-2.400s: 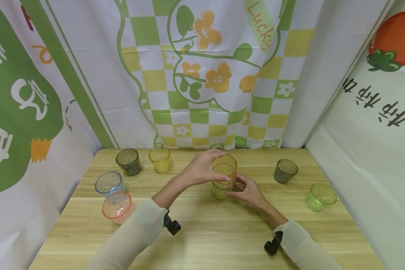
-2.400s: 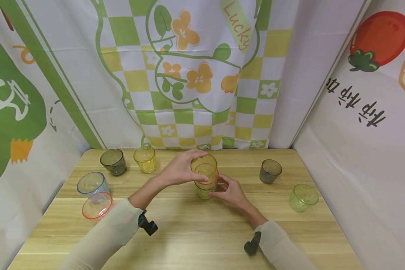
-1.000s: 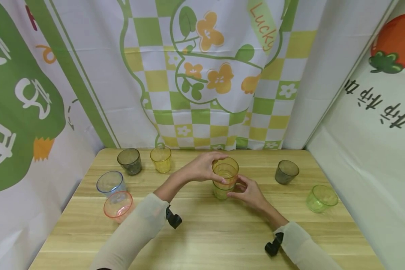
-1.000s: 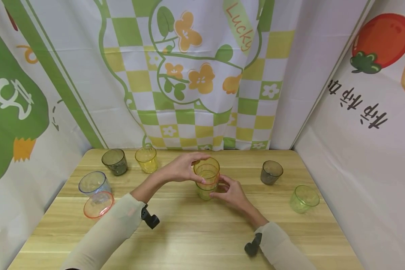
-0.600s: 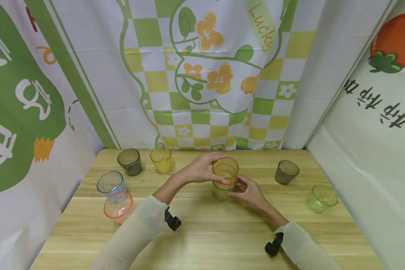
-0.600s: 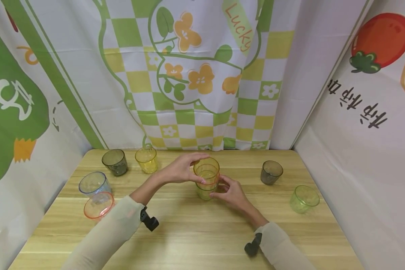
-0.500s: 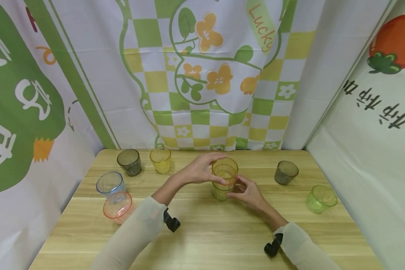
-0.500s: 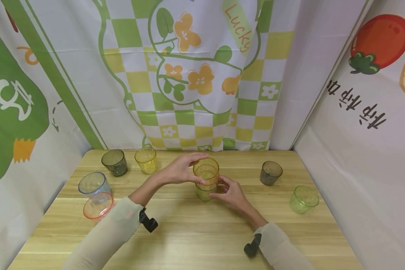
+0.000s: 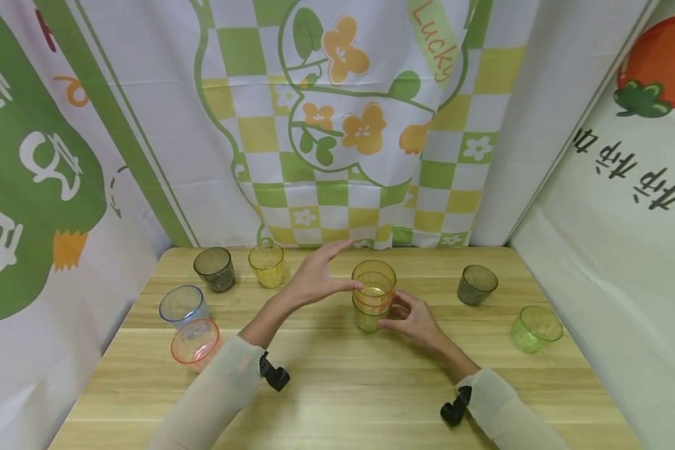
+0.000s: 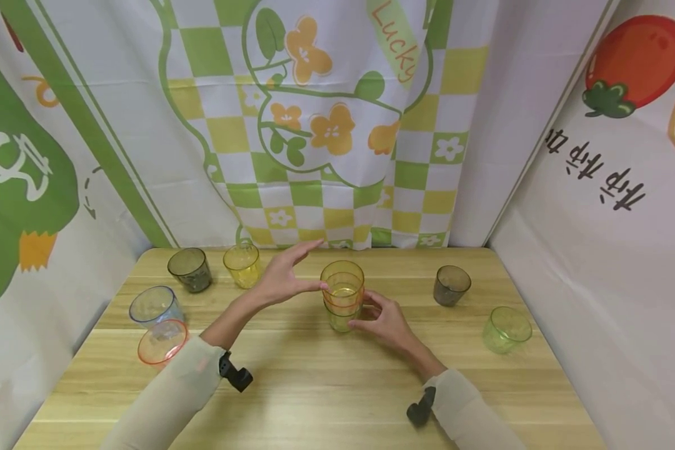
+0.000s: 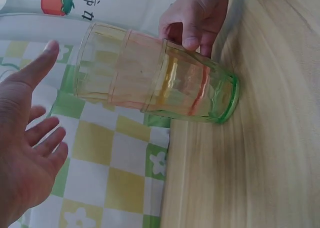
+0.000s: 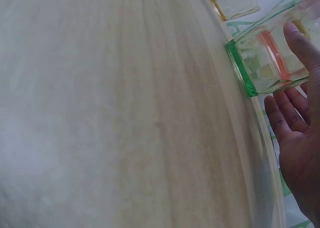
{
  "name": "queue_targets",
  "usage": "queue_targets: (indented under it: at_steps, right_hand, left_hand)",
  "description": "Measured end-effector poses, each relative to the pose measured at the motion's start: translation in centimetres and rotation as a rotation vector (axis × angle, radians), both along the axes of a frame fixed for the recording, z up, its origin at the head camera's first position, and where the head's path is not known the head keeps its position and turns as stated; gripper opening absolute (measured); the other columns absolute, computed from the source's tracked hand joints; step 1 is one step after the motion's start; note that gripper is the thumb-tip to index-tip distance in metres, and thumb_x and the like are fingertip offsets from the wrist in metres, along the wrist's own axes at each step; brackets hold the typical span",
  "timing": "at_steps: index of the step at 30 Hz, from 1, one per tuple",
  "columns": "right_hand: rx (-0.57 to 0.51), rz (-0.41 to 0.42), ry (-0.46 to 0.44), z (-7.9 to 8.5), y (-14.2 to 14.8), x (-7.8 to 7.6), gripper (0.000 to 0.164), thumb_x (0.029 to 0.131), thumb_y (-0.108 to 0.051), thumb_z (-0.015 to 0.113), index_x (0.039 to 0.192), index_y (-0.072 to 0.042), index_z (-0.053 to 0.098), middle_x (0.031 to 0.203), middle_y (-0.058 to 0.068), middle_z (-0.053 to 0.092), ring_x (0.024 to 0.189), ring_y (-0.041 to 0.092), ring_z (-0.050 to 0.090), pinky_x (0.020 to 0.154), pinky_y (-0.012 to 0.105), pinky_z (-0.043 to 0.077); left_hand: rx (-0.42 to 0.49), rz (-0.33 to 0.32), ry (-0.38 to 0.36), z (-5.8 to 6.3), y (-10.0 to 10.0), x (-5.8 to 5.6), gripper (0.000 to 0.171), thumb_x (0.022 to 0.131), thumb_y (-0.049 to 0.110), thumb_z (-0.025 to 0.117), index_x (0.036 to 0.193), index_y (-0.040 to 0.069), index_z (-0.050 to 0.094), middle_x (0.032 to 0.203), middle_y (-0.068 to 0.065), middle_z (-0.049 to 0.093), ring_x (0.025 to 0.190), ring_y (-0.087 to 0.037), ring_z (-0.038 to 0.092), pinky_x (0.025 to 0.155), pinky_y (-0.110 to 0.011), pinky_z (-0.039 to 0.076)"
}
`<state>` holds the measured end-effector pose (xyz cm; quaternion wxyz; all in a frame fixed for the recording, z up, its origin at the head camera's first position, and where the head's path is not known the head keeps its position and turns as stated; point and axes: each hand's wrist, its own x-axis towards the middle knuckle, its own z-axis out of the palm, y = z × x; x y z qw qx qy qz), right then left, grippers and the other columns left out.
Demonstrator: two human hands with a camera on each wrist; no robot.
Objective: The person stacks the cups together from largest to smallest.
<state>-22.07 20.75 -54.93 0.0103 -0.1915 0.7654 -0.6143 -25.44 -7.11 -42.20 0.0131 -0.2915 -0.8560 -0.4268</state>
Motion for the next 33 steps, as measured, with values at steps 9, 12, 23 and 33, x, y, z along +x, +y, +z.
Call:
queue_targets:
  at_steps: [9,12,23,33]
  right_hand:
    - [-0.024,0.002,-0.030,-0.1,0.0,-0.1,0.069,0.078,0.005,0.091,0.140,0.008,0.060,0.129,0.029,0.067,0.121,0.046,0.067,0.100,0.030,0.060]
    - [-0.026,0.006,-0.031,-0.2,0.0,0.0,0.069,0.079,0.005,0.090,0.140,0.008,0.060,0.129,0.029,0.067,0.120,0.043,0.068,0.099,0.030,0.060]
    - [-0.027,0.013,-0.020,-0.1,0.0,0.0,0.068,0.079,0.006,0.089,0.140,0.010,0.059,0.128,0.029,0.067,0.115,0.026,0.072,0.098,0.031,0.061]
    - [-0.019,0.010,-0.018,0.0,0.0,0.0,0.068,0.079,0.006,0.090,0.140,0.010,0.059,0.129,0.029,0.067,0.115,0.022,0.072,0.100,0.029,0.060]
  left_hand:
    - [0.157,0.286,-0.026,-1.3,-2.1,-0.3,0.100,0.082,0.036,0.094,0.163,0.012,0.042,0.167,-0.015,0.040,0.155,-0.038,0.036,0.126,-0.058,0.034]
    - [0.208,0.354,-0.043,-1.7,-2.9,-0.3,0.101,0.081,0.036,0.094,0.164,0.015,0.041,0.168,-0.014,0.039,0.156,-0.039,0.034,0.126,-0.060,0.032]
    - [0.299,0.571,0.012,-4.0,-4.8,-0.4,0.103,0.082,0.035,0.094,0.164,0.008,0.037,0.168,-0.015,0.038,0.156,-0.040,0.033,0.127,-0.058,0.032]
    - [0.304,0.731,0.085,-5.6,-6.5,-0.8,0.108,0.078,0.034,0.097,0.163,0.004,0.037,0.167,-0.018,0.036,0.155,-0.039,0.032,0.127,-0.057,0.031]
